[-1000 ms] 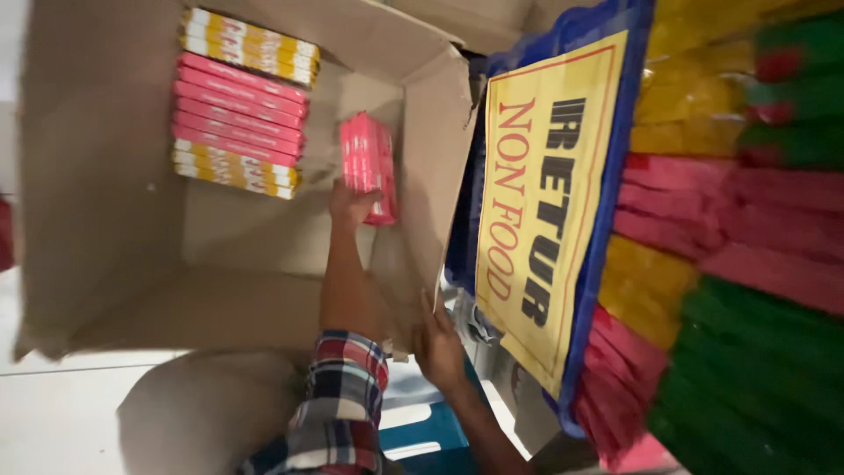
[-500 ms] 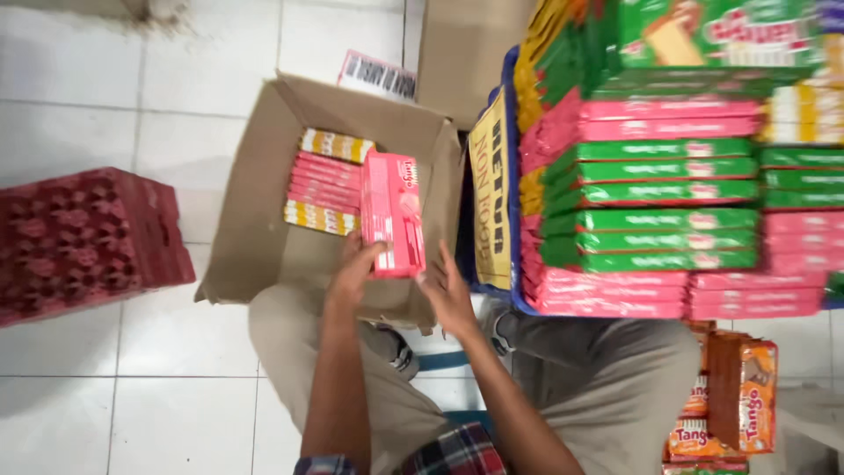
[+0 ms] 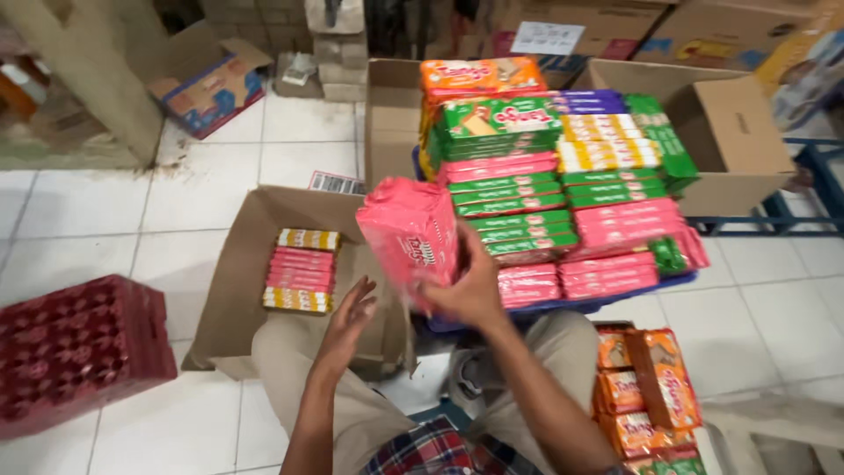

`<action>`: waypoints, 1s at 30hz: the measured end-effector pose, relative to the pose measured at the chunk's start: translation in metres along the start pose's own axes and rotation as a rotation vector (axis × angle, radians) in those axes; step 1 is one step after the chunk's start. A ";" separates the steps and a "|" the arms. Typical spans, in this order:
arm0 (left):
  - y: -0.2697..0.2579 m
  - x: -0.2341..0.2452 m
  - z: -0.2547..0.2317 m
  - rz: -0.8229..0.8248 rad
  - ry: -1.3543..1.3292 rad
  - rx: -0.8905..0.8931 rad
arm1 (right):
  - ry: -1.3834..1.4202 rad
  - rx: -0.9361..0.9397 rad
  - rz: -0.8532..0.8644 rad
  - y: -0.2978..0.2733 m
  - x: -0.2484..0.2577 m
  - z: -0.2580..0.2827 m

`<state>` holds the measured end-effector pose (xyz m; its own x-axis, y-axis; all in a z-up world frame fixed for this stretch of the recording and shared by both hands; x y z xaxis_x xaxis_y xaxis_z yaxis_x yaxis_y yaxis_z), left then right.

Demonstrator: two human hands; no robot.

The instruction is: The person sits on a low stool and packs small, colorful boxes of Tango drink mix into a larger cardboard box. They pick up stacks of boxes from a blue crate and place them into the cardboard box, arranging them in neat rows.

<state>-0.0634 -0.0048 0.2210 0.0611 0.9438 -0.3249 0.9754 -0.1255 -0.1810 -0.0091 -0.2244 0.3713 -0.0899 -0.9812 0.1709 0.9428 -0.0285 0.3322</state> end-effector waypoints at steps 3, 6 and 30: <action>0.008 0.024 0.072 -0.097 0.388 0.056 | -0.583 0.334 -0.116 0.038 0.053 0.040; 0.002 0.056 0.159 -0.198 0.489 0.057 | -0.978 0.679 -0.026 0.080 0.083 0.045; -0.017 0.018 0.151 0.106 1.327 0.188 | -1.343 0.352 0.378 0.139 0.113 -0.046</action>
<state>-0.1112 -0.0319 0.0783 0.3955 0.4948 0.7738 0.9163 -0.1542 -0.3697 0.1266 -0.3475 0.3940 -0.2728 0.0055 0.9621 0.8688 0.4309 0.2439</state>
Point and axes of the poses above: each hand's wrist, its own y-axis towards the middle knuckle, its own x-axis out of the back of the hand, z = x × y, the point moved 5 cm from there along y, towards the middle knuckle, and after that the axes turned 6 degrees about -y, right-handed, at the moved point
